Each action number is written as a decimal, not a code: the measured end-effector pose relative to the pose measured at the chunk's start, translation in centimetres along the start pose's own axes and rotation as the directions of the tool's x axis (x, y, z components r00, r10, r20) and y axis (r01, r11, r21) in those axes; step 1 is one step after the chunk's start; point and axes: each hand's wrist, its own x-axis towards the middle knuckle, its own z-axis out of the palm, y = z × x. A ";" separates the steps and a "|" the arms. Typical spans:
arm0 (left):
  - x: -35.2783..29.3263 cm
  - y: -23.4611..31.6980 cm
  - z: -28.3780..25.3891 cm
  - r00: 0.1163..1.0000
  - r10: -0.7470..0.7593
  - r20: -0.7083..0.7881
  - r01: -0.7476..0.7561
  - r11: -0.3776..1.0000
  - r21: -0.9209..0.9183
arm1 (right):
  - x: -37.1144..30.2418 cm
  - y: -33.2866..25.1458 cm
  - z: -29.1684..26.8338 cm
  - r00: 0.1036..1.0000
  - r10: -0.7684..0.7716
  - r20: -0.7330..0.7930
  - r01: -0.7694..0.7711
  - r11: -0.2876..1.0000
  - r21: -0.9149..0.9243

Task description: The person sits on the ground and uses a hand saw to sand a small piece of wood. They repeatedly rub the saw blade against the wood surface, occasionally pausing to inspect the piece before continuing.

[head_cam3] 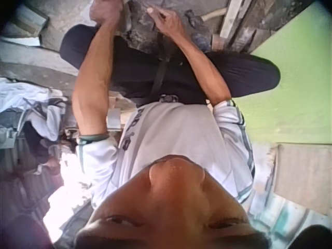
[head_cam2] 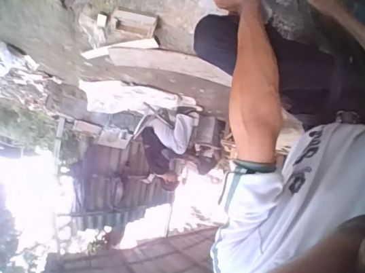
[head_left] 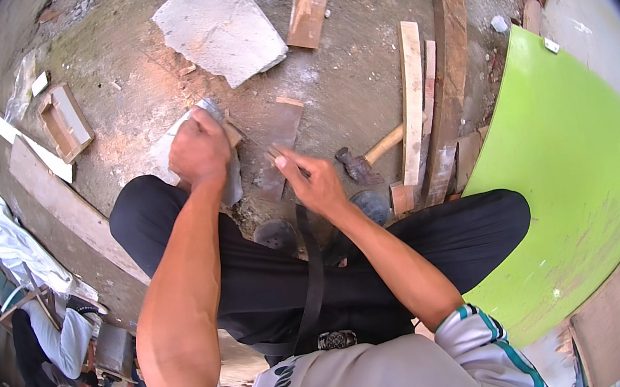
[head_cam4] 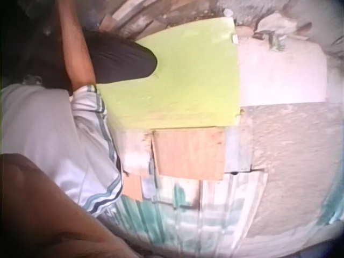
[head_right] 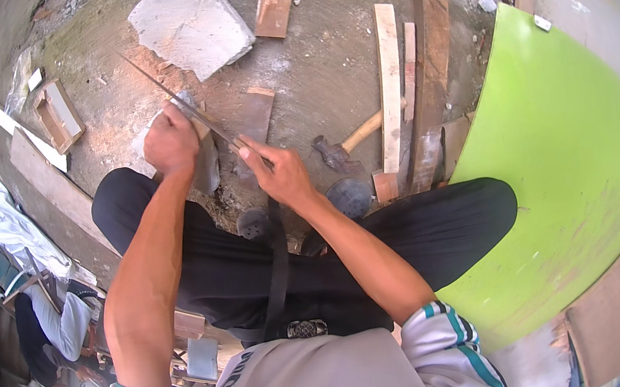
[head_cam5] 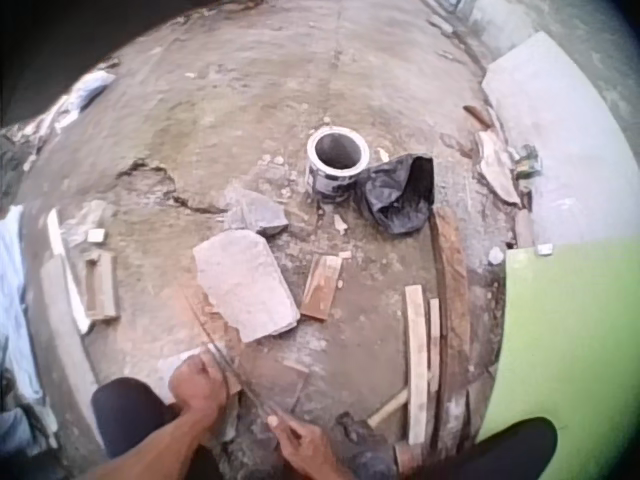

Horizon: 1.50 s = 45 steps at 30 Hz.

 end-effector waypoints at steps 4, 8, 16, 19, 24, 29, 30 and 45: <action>0.1 -0.6 0.1 0.999 -0.043 0.008 0.042 0.998 0.039 | -0.9 0.2 -0.8 0.998 0.009 0.055 -0.010 1.000 0.017; 0.1 -0.4 0.2 1.000 0.008 0.009 -0.008 0.999 0.032 | -1.9 2.6 -0.9 0.995 -0.101 -0.008 0.101 0.995 0.028; 0.2 -0.3 -0.1 1.000 0.005 0.000 -0.005 0.998 0.058 | -1.8 3.6 -0.6 0.977 -0.202 -0.066 0.207 0.976 0.072; 0.3 -0.5 0.1 1.000 0.027 -0.008 -0.026 0.998 0.050 | -1.4 2.8 -0.5 0.993 -0.121 -0.006 0.121 0.992 0.043; 0.1 -0.8 0.6 0.999 0.040 -0.033 -0.038 0.998 0.048 | 2.3 -2.7 -0.3 0.995 -0.071 0.072 0.072 0.997 -0.012; -0.3 -0.4 -0.2 1.000 0.006 -0.022 -0.006 1.000 -0.012 | -3.6 2.8 -1.6 0.998 -0.050 0.023 0.049 0.996 0.077; -0.2 -0.4 -0.3 0.999 0.018 -0.027 -0.019 1.000 -0.025 | -2.8 2.7 -1.1 0.996 -0.085 0.016 0.084 0.996 0.036; -0.7 -0.5 -0.1 0.998 0.059 -0.025 -0.060 0.997 -0.038 | 2.3 -1.4 0.0 0.989 -0.137 0.053 0.142 0.982 -0.121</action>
